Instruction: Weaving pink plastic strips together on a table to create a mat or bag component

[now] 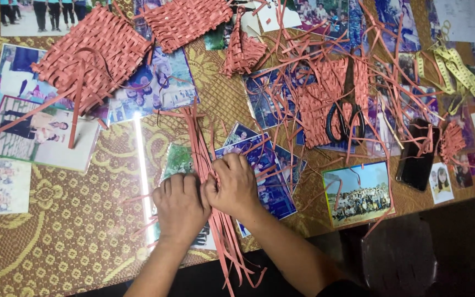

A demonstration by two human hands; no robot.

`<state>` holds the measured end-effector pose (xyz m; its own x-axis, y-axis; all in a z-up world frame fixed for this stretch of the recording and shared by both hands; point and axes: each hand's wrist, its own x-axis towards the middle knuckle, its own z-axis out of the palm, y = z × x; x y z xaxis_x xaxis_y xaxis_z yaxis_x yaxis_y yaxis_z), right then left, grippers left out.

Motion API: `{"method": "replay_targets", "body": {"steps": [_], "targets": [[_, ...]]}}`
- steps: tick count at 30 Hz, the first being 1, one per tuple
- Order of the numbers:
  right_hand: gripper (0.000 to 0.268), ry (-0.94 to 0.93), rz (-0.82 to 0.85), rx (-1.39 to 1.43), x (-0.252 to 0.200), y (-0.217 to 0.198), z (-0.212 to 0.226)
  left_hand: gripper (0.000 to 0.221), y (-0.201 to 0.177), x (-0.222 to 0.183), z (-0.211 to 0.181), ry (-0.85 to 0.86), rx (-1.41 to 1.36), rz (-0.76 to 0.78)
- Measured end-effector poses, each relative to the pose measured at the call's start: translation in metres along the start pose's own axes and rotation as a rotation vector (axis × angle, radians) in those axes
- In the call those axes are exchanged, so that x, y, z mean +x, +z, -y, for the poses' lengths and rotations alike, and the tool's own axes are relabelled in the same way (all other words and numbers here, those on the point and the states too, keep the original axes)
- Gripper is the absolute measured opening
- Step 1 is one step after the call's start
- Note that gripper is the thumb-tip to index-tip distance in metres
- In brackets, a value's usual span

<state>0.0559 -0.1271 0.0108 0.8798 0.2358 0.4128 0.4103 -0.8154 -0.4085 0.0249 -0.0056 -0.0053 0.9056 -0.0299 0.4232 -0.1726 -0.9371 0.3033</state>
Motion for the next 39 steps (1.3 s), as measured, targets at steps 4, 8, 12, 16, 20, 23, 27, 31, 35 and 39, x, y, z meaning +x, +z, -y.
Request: {"method": "replay_targets", "body": {"steps": [4, 8, 12, 16, 20, 23, 27, 31, 35, 39], "targets": [[0.014, 0.013, 0.005, -0.016, 0.001, -0.001, 0.0, 0.021, 0.002, 0.0, -0.001, 0.01, 0.011, 0.035], [0.014, 0.063, 0.08, -0.05, 0.007, -0.01, 0.009, 0.023, -0.008, 0.001, -0.005, -0.052, 0.03, 0.328], [0.013, 0.076, 0.062, -0.025, 0.007, -0.012, 0.01, 0.025, -0.008, 0.001, -0.006, -0.08, 0.016, 0.284], [0.015, 0.114, 0.041, -0.024, 0.005, -0.014, 0.009, 0.021, -0.015, 0.004, -0.007, -0.007, -0.009, 0.132], [0.017, 0.112, -0.047, -0.054, 0.003, -0.027, 0.012, 0.02, -0.014, 0.0, -0.004, 0.138, -0.063, 0.0], [0.013, 0.069, -0.129, 0.046, 0.004, -0.053, -0.002, 0.023, -0.015, 0.002, -0.003, 0.28, -0.039, -0.015], [0.009, 0.21, -0.213, 0.243, 0.005, -0.104, -0.064, 0.018, -0.015, 0.001, -0.002, 0.372, -0.071, -0.029], [0.01, 0.346, -0.416, -0.022, -0.015, -0.135, -0.169, 0.026, -0.028, -0.002, -0.005, 0.396, -0.2, 0.098], [0.01, 0.731, -0.301, -0.073, -0.019, -0.19, -0.203, 0.03, -0.036, -0.013, -0.014, 0.403, -0.203, 0.159], [0.014, 0.623, -0.267, -0.287, -0.018, -0.212, -0.273, 0.047, -0.032, -0.027, -0.012, 0.323, -0.115, 0.327]]}}
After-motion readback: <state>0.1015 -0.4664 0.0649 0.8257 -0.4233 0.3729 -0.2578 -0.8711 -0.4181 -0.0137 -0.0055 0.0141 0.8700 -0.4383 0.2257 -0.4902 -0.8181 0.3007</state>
